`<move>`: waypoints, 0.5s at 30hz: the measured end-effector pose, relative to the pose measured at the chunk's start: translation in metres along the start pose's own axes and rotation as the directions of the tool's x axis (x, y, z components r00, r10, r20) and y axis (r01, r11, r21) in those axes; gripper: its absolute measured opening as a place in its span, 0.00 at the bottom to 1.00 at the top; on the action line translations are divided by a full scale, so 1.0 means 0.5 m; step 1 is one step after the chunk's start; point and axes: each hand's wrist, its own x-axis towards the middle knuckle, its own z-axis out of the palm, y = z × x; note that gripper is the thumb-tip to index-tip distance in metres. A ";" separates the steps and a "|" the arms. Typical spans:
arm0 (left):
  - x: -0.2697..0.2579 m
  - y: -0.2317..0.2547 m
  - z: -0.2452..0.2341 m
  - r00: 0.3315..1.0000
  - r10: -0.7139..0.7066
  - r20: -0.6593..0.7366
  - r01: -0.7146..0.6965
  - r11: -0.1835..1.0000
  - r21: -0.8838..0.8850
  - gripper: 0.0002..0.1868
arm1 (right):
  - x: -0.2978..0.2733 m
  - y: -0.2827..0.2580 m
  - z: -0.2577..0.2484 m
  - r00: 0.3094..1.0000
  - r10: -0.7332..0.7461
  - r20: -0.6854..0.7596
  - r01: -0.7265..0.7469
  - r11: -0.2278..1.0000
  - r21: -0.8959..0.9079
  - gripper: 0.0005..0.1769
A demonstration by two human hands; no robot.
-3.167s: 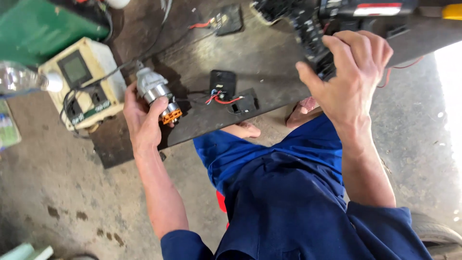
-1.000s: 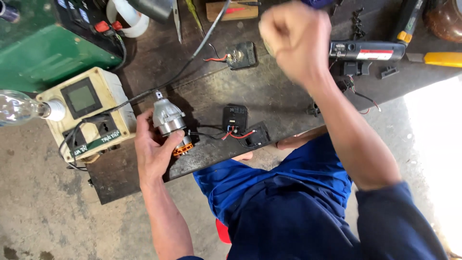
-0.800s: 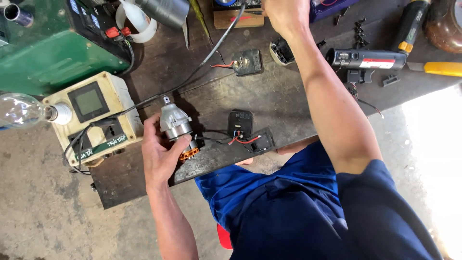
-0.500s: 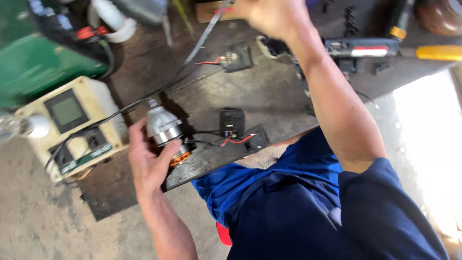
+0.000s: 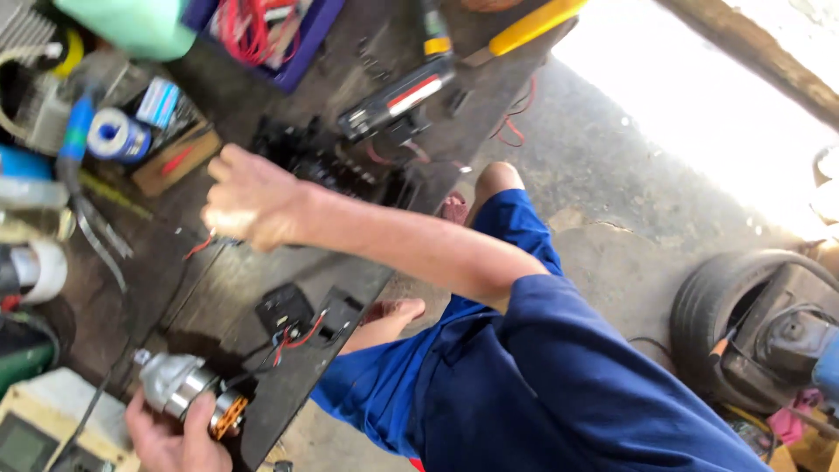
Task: The person uses a soldering iron to attach wires to a small black electronic component on a workbench. After soldering, the person picks up a motor and a black plastic housing, then inserts the motor into the housing to assemble the device.
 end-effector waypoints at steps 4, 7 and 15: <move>0.007 -0.014 -0.011 0.998 -0.065 -0.001 0.065 0.997 0.043 0.40 | -0.013 -0.022 -0.008 0.890 -0.086 -0.448 0.076 0.996 -0.042 0.14; 0.018 -0.049 -0.022 0.999 0.043 0.005 -0.043 0.992 0.120 0.39 | -0.048 -0.017 -0.096 0.975 -0.070 -0.213 0.054 0.995 -0.082 0.35; 0.030 -0.019 -0.030 0.991 -0.126 0.039 0.116 0.975 0.189 0.37 | -0.334 0.243 -0.378 0.885 0.344 -0.313 -0.287 0.933 0.216 0.40</move>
